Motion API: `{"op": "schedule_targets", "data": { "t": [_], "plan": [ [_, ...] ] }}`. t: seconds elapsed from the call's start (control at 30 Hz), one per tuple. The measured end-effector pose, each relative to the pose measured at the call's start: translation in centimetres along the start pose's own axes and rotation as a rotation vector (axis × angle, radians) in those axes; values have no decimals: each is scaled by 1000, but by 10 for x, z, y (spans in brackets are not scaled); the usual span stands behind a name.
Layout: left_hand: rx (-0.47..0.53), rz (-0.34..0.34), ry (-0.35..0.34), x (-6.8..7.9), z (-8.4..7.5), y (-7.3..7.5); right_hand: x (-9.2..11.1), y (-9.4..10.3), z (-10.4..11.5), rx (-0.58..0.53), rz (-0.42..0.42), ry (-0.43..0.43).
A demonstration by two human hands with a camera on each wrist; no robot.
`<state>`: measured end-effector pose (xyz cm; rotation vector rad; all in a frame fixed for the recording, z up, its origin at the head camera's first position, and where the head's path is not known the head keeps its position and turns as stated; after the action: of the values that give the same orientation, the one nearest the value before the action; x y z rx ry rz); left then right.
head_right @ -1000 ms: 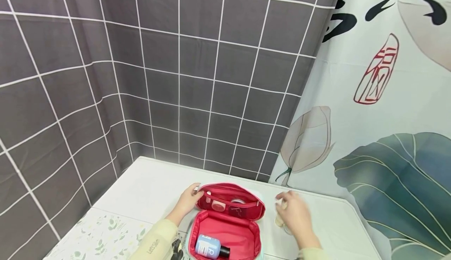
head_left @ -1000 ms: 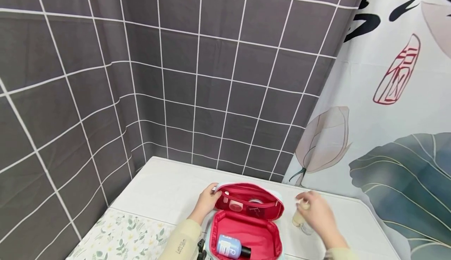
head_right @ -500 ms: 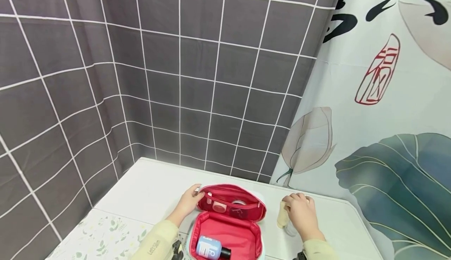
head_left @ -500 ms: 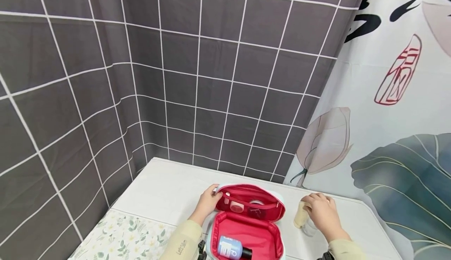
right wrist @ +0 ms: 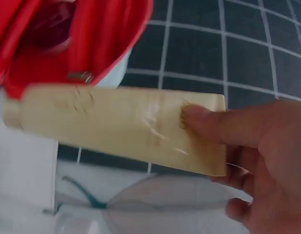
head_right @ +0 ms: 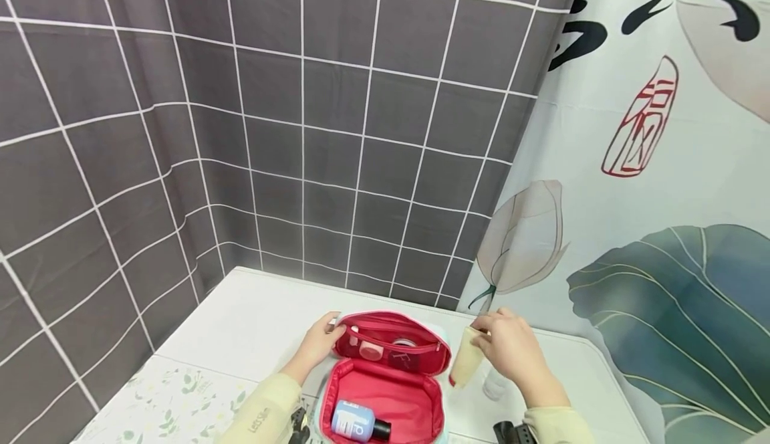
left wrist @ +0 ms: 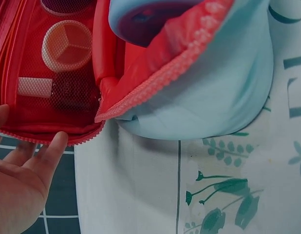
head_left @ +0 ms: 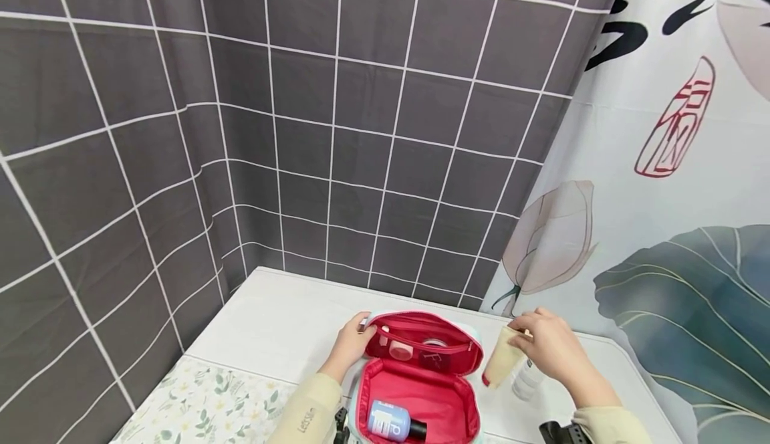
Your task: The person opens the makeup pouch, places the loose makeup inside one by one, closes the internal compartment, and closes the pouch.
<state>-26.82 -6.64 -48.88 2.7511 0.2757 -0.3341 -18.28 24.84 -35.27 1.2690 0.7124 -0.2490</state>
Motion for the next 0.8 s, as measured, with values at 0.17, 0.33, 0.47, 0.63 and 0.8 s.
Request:
{"op": "schedule_targets", "data": {
  "t": [0.17,0.33,0.47,0.63,0.8],
  "plan": [
    [5,3,-4,1,-3,3,-1,-7,17,-136,164,-60],
    [6,0,5,1,-2,2,9,-36,34,-229,188,4],
    [8,-1,5,1,-1,1,24,-68,45,-382,207,-23],
    [23,2,6,2,-1,0,47,-107,53,-603,279,-171],
    [23,5,9,2,-1,-1,64,-131,54,-757,370,-241]
  ]
}}
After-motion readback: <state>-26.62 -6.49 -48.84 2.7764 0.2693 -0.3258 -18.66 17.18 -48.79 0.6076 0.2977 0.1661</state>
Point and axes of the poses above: each hand's wrist, its own x-axis away from the middle knuckle, its own y-axis out of the back of the hand, z = x × y, the point moved 2 cm from there along -x, towards the middle knuckle, and after that the axes turned 14 degrees about -z, right-handed, at the moved point
